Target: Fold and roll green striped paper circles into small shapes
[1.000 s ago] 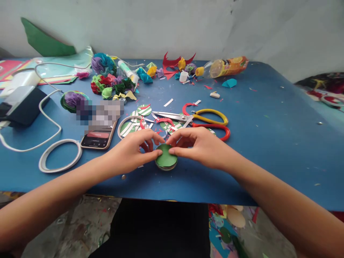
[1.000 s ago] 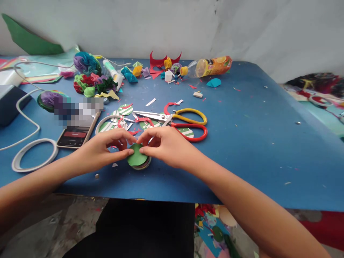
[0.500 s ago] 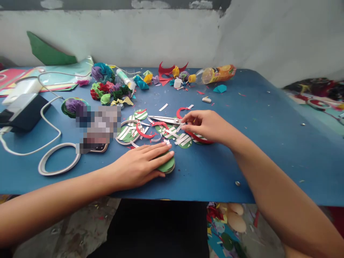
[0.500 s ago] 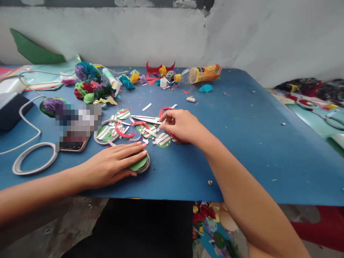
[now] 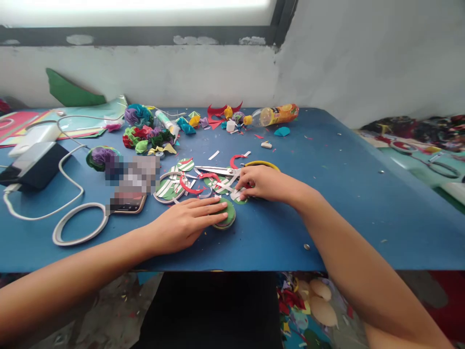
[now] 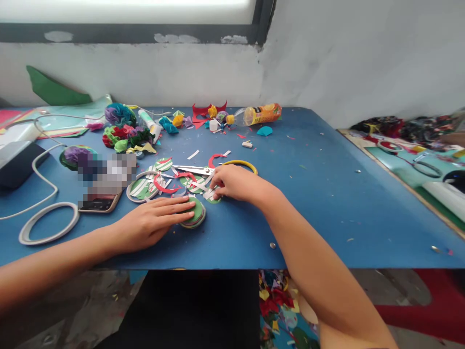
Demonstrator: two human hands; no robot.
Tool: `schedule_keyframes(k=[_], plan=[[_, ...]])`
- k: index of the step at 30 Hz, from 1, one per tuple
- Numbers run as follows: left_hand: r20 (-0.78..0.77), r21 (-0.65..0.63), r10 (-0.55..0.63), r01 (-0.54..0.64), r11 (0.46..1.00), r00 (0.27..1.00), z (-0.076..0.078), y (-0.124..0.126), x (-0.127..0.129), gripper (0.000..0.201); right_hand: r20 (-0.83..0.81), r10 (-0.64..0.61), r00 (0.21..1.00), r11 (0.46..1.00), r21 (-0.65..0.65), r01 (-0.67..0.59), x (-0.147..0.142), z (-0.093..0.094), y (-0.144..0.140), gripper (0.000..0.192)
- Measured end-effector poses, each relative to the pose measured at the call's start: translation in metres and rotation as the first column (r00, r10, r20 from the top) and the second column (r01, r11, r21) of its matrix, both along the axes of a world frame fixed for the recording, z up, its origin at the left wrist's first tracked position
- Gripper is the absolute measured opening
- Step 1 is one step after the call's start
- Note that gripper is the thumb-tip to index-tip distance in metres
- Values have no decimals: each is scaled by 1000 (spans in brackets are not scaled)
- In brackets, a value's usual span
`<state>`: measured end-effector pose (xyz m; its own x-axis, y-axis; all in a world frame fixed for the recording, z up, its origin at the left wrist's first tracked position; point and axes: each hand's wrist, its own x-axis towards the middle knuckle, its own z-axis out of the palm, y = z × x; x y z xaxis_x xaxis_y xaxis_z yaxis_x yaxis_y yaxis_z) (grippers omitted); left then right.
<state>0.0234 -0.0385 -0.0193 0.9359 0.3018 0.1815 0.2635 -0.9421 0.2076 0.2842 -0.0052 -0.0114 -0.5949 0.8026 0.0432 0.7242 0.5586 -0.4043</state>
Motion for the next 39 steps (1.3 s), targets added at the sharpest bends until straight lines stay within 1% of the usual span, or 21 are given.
schedule_keyframes(k=[2,4,8,11,14,15,16,17,18,19,21,23,25,29,32,34,36,38,39], plan=[[64,-52,14,-11,999,998,0,0,2,40,-3,-7,1000,1000,-20,7,-1,0,0,13],[104,-113,22,-10,994,994,1,0,3,37,1,-11,1000,999,-34,11,-2,1,0,12],[120,-195,32,-8,981,992,2,0,4,37,15,-12,1000,998,-58,13,-3,2,0,11],[119,-230,53,-24,973,992,3,-1,4,37,27,5,1000,997,-80,-3,-3,1,-1,2],[122,-253,59,-27,967,991,3,-2,3,35,23,25,999,996,-90,-23,-2,1,-3,6],[125,-257,57,-23,966,990,3,-2,3,35,19,31,999,995,-96,-29,-2,1,-3,14],[130,-261,55,-20,965,990,3,-3,3,34,13,32,999,994,-107,-30,-2,1,-4,26],[134,-266,54,-17,964,990,3,-3,2,34,10,32,999,988,-148,-30,-2,2,-4,37],[138,-269,55,-16,963,989,3,-3,2,33,10,21,1000,983,-183,-19,-3,2,-4,43],[144,-273,57,-15,962,988,2,-3,2,33,22,6,1000,979,-205,-1,-3,3,-4,44],[151,-279,61,-17,960,987,2,-4,1,32,46,-20,999,973,-229,30,-5,3,-3,37],[151,-284,65,-19,959,986,2,-4,0,32,55,-19,998,973,-229,31,-6,2,-3,29],[144,-287,67,-23,958,987,3,-5,0,32,52,-2,999,973,-229,14,-6,1,-4,26],[125,-296,65,-26,955,990,4,-5,-1,33,9,-2,1000,968,-250,4,-6,6,-8,26],[148,-322,67,-15,947,987,4,-6,-2,32,-52,-71,996,966,-252,56,-8,12,-12,29],[195,-363,97,-20,931,976,4,-6,-2,30,-123,-137,983,966,-235,106,-11,14,-14,29],[250,-428,173,-51,902,953,4,-6,-1,28,-218,-167,961,973,-192,126,-16,11,-15,26],[300,-516,301,-111,849,905,5,-4,0,27,-323,-147,935,986,-126,111,-22,7,-16,22],[317,-572,383,-147,807,867,6,-4,1,27,-369,-128,920,990,-97,99,-26,5,-17,21]])
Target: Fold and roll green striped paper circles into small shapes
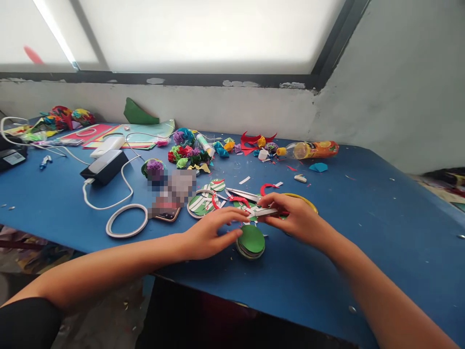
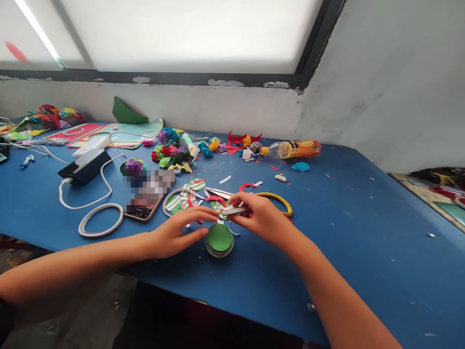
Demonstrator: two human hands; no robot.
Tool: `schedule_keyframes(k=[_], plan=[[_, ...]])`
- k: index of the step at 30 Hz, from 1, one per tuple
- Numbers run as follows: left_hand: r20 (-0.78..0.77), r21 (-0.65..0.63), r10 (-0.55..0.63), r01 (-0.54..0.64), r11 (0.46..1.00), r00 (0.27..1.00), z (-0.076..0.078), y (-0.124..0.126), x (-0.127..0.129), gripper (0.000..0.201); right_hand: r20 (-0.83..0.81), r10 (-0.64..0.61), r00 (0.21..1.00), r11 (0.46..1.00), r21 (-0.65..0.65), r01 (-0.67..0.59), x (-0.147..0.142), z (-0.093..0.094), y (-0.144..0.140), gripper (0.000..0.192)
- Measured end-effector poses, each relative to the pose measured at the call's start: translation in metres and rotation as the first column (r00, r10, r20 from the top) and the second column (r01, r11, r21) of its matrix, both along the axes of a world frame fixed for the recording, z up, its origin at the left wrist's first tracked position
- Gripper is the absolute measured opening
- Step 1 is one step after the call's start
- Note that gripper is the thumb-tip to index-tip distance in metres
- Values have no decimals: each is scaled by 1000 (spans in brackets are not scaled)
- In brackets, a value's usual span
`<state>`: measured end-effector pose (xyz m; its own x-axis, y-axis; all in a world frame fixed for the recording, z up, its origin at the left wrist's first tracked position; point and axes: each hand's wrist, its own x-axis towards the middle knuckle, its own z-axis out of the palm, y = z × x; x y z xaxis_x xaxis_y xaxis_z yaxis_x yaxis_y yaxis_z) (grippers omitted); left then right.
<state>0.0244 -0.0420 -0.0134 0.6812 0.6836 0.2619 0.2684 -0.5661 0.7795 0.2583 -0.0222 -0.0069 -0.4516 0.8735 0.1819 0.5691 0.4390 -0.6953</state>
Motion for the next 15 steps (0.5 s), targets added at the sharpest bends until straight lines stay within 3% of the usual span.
schedule_keyframes(k=[3,6,11,15], plan=[[87,-256,162,-135,957,983,5,4,3,33,-101,24,995,998,58,-18,-12,-5,-5,16],[96,-452,166,-105,886,981,10,9,9,41,-159,26,987,995,98,-11,-22,-7,-11,14],[172,-477,141,-43,878,975,15,21,20,26,-385,-31,923,999,-4,32,-28,-10,-15,24],[217,-356,192,-105,928,957,17,24,25,20,-556,-163,815,983,-166,83,-27,-7,-12,35]])
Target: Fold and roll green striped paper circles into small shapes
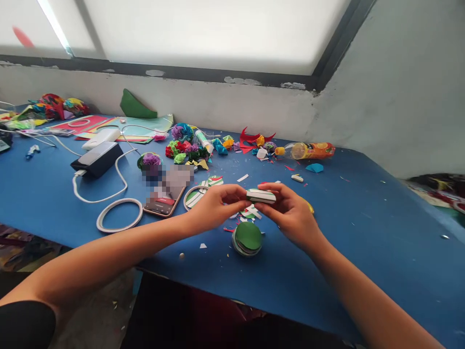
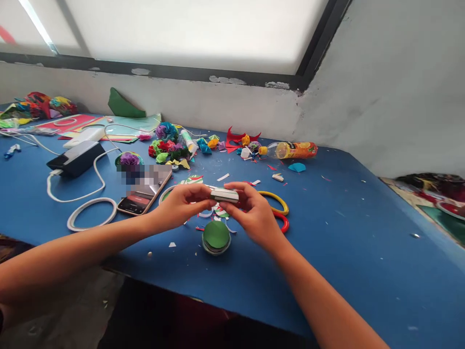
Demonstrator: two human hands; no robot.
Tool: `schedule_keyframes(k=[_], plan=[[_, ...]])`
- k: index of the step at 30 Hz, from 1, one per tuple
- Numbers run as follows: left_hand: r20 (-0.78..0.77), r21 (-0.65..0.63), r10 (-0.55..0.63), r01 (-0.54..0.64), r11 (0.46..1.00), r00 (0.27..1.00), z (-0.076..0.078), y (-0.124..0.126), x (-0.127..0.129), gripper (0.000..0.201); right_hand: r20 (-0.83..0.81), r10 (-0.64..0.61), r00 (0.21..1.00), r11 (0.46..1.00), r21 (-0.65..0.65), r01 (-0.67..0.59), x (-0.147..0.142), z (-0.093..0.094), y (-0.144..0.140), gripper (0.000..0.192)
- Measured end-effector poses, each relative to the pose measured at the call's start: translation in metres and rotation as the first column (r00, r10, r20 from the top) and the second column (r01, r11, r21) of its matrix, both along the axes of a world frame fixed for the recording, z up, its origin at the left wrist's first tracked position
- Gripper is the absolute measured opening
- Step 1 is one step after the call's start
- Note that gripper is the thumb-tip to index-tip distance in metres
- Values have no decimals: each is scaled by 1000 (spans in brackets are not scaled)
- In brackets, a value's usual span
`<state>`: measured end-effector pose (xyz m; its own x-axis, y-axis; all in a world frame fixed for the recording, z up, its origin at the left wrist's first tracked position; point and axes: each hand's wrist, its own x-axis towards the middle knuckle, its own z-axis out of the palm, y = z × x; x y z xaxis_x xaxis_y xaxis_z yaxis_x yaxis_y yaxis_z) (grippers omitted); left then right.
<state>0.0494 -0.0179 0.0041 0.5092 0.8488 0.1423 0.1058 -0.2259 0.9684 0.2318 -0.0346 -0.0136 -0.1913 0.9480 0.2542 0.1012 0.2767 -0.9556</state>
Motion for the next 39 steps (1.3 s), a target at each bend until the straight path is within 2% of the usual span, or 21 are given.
schedule_keyframes(k=[2,4,7,10,13,15,17,20,22,24,27,29,34,39], plan=[[-28,41,32,-31,999,999,1,-2,-1,20,-82,26,996,997,-65,-32,-1,3,0,41],[-24,30,54,-53,998,998,1,-4,-5,26,-104,84,991,991,-98,-94,-2,5,-2,43],[24,16,77,-77,997,997,-3,-4,-10,39,-64,137,988,982,-124,-144,-5,4,-5,47],[51,23,56,-58,998,997,-8,-1,-14,31,-19,113,993,981,-155,-115,-7,4,-6,52],[33,68,37,-39,997,999,-10,1,-17,24,-8,69,998,983,-172,-69,-6,5,-5,36],[-11,169,52,-49,984,999,-9,1,-18,23,18,55,998,987,-150,-52,-7,6,-6,20],[-62,363,97,-68,929,993,-8,1,-20,22,72,39,997,996,-88,-33,-8,7,-8,14],[-115,654,185,-66,754,976,-7,2,-20,18,173,-15,985,999,38,8,-11,7,-14,12],[-128,746,196,-36,665,972,-6,2,-20,14,250,-63,966,991,129,32,-12,7,-17,12],[-134,780,184,-11,626,974,-7,1,-19,12,326,-97,940,971,237,18,-13,6,-19,11],[-151,779,192,-2,627,970,-7,-2,-18,12,401,-102,910,918,390,-69,-13,4,-19,10],[-164,766,193,2,642,968,-7,-4,-18,12,426,-88,901,892,437,-119,-13,3,-18,11],[-151,763,174,3,646,973,-5,-6,-18,7,492,-66,868,885,431,-177,-12,4,-19,11],[-205,761,138,69,646,969,-4,-6,-20,7,528,-51,848,871,439,-221,-12,3,-20,11]])
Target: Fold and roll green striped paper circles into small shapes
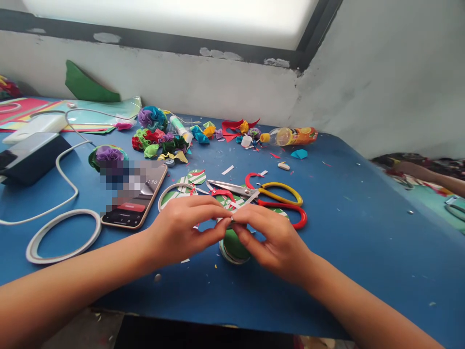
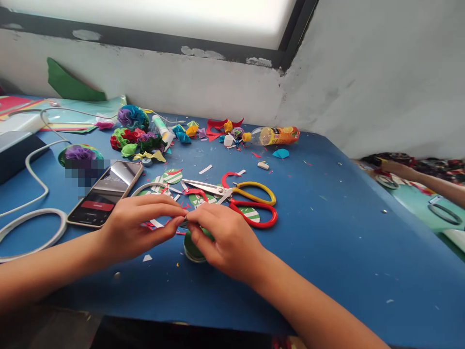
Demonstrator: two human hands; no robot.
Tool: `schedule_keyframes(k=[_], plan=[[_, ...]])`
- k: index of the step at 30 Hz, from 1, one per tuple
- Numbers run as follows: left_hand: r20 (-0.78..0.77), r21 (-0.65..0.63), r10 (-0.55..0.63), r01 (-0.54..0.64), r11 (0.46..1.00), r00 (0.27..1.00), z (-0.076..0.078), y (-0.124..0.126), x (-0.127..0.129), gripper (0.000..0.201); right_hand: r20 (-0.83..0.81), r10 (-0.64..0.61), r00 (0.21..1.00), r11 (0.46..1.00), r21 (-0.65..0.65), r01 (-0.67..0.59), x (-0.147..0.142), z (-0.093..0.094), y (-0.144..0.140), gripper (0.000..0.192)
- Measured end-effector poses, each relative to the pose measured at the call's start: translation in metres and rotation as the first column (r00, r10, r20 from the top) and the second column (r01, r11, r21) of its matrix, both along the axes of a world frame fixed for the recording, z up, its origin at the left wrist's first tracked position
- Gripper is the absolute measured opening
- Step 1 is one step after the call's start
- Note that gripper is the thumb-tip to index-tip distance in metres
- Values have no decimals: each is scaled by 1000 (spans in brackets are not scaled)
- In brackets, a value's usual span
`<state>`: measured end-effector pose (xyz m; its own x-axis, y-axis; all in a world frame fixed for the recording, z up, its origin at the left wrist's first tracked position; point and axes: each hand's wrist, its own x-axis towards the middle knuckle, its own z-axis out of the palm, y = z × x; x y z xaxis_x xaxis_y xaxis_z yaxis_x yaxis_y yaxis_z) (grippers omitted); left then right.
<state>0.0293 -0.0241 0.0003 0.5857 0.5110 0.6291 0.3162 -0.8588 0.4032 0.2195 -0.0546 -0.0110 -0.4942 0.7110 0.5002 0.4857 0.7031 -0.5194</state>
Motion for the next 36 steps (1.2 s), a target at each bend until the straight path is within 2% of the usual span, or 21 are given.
schedule_keyframes(k=[5,9,15,21,28,32,36], plan=[[-30,29,-11,11,1000,1000,-2,1,-2,7,12,13,1000,1000,15,-14,0,1,-1,11],[-44,12,-26,27,1000,999,0,2,-3,7,1,43,999,999,-31,-43,0,1,-1,10],[2,-133,-76,76,988,997,3,4,-2,8,-37,62,997,995,-81,-65,1,3,-2,11],[61,-355,-51,69,932,997,5,2,0,12,-68,46,997,993,-101,-53,1,7,-3,12],[84,-430,-51,82,899,995,8,1,2,12,-46,54,997,996,-68,-57,3,5,-3,13],[80,-432,-40,70,899,996,9,0,1,10,-52,48,998,996,-71,-52,2,5,-2,12],[96,-471,29,20,882,995,7,0,1,10,-78,11,997,995,-99,-19,1,8,-2,8]])
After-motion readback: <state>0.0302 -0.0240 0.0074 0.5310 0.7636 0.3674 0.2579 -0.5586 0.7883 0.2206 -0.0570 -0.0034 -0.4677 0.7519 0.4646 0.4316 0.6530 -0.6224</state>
